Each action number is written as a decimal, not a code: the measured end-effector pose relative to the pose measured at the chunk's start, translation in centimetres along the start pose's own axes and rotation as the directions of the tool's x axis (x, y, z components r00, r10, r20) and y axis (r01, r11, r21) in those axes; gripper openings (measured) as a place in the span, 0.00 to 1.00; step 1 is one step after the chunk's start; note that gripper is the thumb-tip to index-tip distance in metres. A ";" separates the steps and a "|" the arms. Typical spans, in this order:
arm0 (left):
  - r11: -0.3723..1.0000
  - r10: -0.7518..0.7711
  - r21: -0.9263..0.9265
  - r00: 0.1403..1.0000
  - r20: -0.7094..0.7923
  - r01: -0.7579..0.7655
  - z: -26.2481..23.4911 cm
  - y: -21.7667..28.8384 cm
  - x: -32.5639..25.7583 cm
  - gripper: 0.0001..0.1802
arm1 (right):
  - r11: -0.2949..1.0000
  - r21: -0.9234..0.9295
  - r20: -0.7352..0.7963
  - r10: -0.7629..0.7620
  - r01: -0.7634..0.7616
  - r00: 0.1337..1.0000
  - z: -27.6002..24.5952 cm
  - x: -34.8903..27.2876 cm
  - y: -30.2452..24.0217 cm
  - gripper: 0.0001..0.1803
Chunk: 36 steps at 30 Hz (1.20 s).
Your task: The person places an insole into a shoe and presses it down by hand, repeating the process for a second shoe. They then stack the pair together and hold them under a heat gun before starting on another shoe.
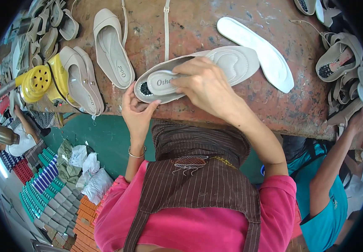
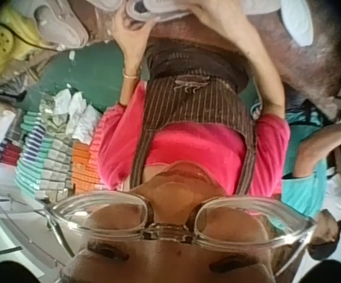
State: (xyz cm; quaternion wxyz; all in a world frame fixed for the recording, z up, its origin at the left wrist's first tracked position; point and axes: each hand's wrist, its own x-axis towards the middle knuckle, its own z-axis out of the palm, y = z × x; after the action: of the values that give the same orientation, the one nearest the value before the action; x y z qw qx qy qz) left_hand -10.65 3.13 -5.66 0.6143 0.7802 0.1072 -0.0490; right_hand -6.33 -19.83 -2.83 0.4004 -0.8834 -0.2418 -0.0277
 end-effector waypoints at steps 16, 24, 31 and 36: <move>0.983 -0.086 -0.171 0.992 -0.087 0.071 0.2 -1.2 1.6 0.15 | 0.998 0.014 0.149 0.060 -0.063 0.987 4.1 1.4 -1.0 0.13; 0.994 -0.100 -0.074 0.971 -0.219 0.086 0.8 -1.6 2.0 0.05 | 0.998 -0.063 0.184 0.000 0.011 0.983 4.3 0.9 -1.7 0.19; 0.992 0.030 0.124 0.973 -0.230 -0.001 0.8 -1.6 2.6 0.05 | 0.971 -0.106 0.298 -0.174 0.213 0.939 5.1 0.5 -1.6 0.19; 0.992 -0.024 0.113 0.981 -0.191 0.046 0.5 -0.6 2.7 0.07 | 0.900 -0.423 0.268 0.015 0.104 0.963 3.6 -1.6 -2.8 0.21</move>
State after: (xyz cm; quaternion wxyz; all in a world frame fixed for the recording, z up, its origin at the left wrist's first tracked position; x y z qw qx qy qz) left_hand -8.18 3.08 -6.94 0.5536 0.8140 0.1757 0.0082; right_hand -9.54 -16.32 -3.67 0.1572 -0.9402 -0.3010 0.0281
